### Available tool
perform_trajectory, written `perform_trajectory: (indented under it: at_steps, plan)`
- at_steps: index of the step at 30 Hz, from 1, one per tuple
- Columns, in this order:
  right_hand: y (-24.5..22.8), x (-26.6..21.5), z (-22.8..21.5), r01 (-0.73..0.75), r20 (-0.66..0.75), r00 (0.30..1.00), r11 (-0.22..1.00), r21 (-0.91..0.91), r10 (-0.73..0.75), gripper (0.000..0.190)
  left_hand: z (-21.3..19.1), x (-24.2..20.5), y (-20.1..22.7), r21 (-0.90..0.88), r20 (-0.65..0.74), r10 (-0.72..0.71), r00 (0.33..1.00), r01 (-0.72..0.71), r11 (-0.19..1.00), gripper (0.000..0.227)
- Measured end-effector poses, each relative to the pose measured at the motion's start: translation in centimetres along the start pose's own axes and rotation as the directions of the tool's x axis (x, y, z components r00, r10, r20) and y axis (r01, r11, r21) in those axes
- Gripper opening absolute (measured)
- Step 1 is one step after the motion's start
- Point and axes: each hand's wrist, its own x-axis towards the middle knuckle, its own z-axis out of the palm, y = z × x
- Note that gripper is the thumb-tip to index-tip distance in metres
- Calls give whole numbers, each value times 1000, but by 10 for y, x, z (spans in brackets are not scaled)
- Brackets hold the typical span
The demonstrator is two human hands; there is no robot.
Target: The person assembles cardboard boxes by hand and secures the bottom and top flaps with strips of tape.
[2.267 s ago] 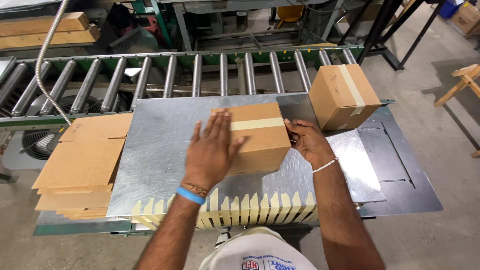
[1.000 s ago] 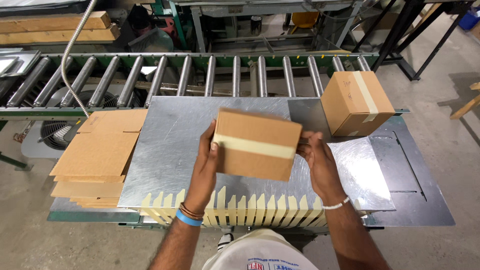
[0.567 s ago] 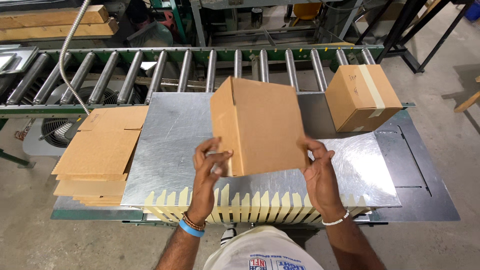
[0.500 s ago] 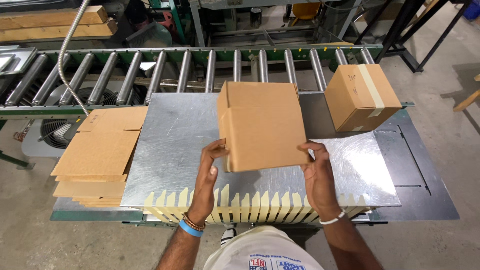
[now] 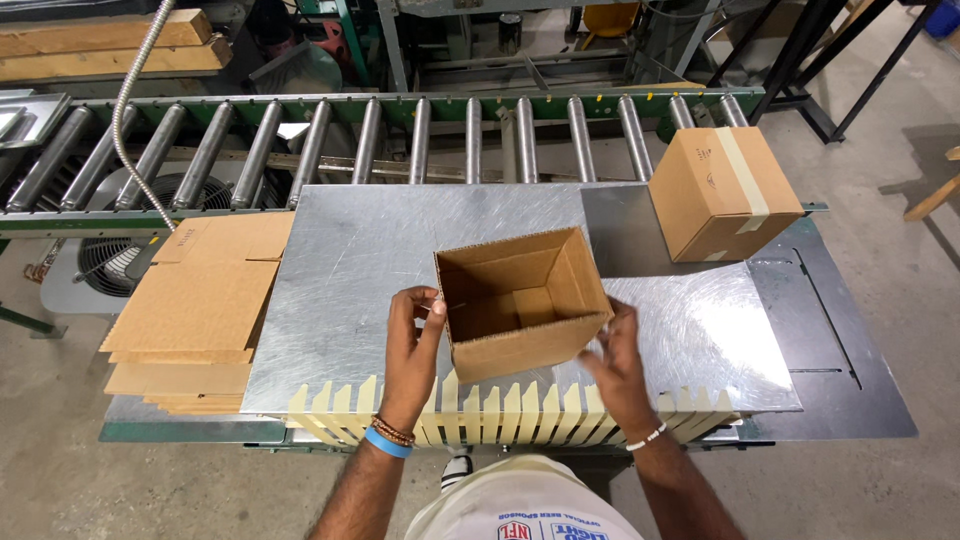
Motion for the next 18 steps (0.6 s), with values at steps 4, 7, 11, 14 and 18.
perform_trajectory:
  at_steps: [4, 7, 11, 14, 18]
  plan:
    - [-30, 26, 3, 97, -170, 981, 995, 37, -89, 57, 4, 2, 18, 1, 3, 37, 999, -37, 999, 46]
    - [-60, 43, 12, 114, -151, 982, 993, -9, -114, 57, 7, 4, 30, 13, 48, 52, 998, -52, 999, 58]
    - [-60, 54, 15, 171, -49, 983, 980, -100, -177, 49, 2, 13, 24, 64, 131, 78, 988, -87, 994, 70]
    - [-60, 56, 14, 190, 32, 982, 973, -131, -187, 59, 2, 15, 22, 77, 182, 56, 982, -71, 994, 78]
    - [-53, 74, 9, 183, 221, 965, 965, -186, -140, 97, 1, 19, 26, 203, 275, 59, 960, -117, 972, 88]
